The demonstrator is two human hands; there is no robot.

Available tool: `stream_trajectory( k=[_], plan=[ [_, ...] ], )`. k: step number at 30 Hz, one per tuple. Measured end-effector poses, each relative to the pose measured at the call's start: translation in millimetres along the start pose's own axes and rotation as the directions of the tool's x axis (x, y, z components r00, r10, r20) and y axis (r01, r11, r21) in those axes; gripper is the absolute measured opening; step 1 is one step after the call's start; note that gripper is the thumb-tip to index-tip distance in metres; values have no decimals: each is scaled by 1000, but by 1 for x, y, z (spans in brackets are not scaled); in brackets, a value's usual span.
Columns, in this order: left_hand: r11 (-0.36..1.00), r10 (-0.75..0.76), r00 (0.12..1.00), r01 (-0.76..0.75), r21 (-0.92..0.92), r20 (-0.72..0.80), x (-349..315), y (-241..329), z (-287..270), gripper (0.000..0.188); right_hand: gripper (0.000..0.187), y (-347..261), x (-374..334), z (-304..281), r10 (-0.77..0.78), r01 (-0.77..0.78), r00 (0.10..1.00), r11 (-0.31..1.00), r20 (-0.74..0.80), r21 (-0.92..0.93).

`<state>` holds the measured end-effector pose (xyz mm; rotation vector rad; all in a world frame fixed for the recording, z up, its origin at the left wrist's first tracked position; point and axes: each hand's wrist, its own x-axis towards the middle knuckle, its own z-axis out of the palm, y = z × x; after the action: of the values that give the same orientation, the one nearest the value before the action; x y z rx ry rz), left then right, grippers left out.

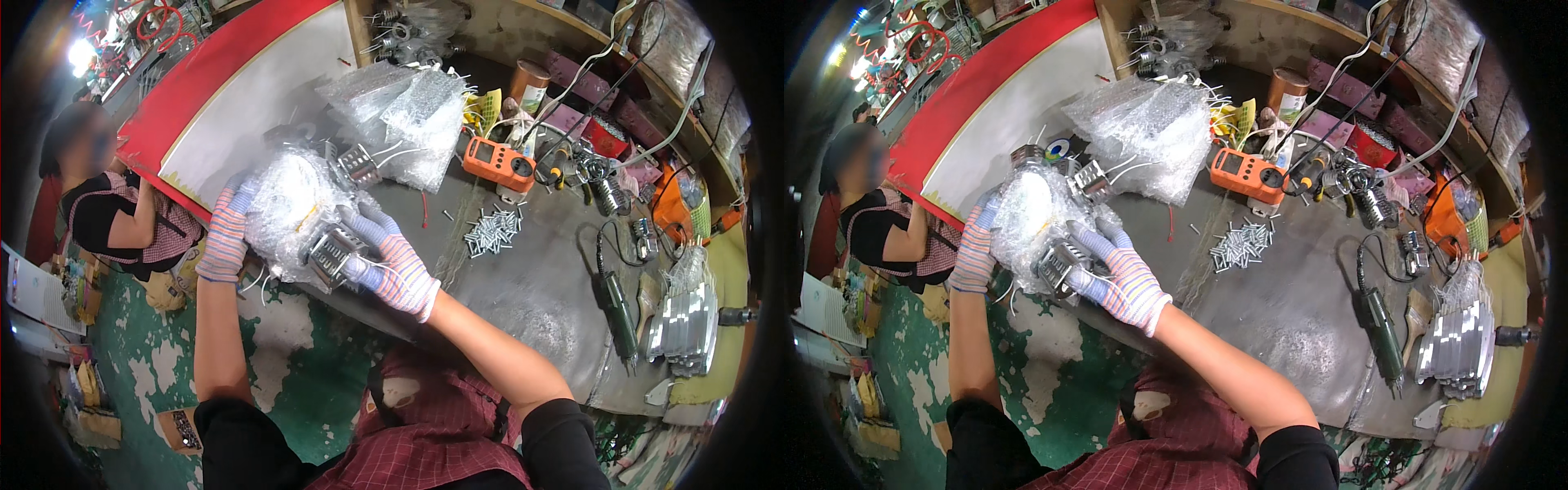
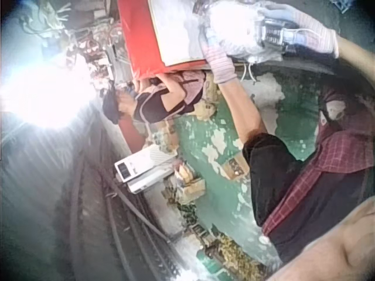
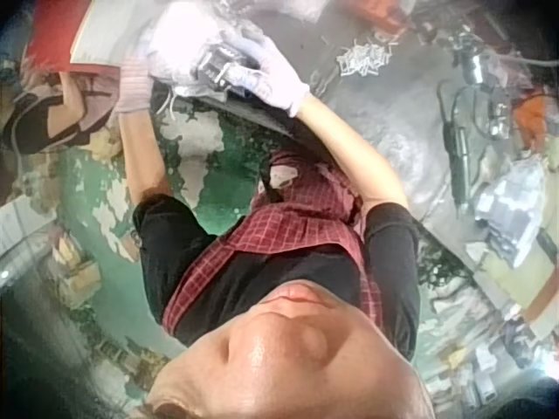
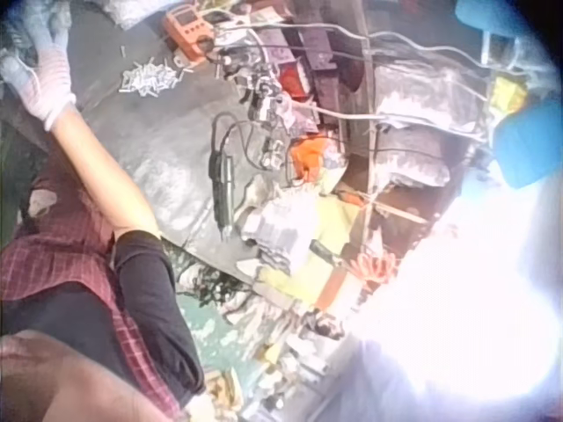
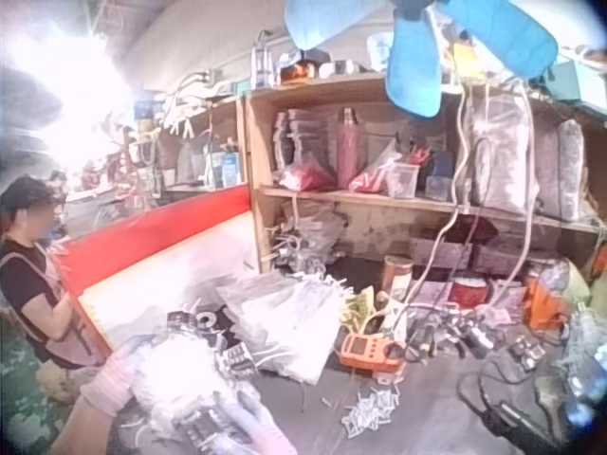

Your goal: Assemble electrical lighting components using a powered screwdriver.

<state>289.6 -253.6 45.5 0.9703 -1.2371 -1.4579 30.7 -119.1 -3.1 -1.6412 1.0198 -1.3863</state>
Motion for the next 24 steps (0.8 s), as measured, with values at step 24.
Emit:
stream_trajectory(
  k=[24],
  plan=[
    [879, 410, 880, -311, 361, -240, -34, 13, 11, 48, 96, -51, -53, -43, 71, -60, 997, 957, 27, -283]
  ],
)
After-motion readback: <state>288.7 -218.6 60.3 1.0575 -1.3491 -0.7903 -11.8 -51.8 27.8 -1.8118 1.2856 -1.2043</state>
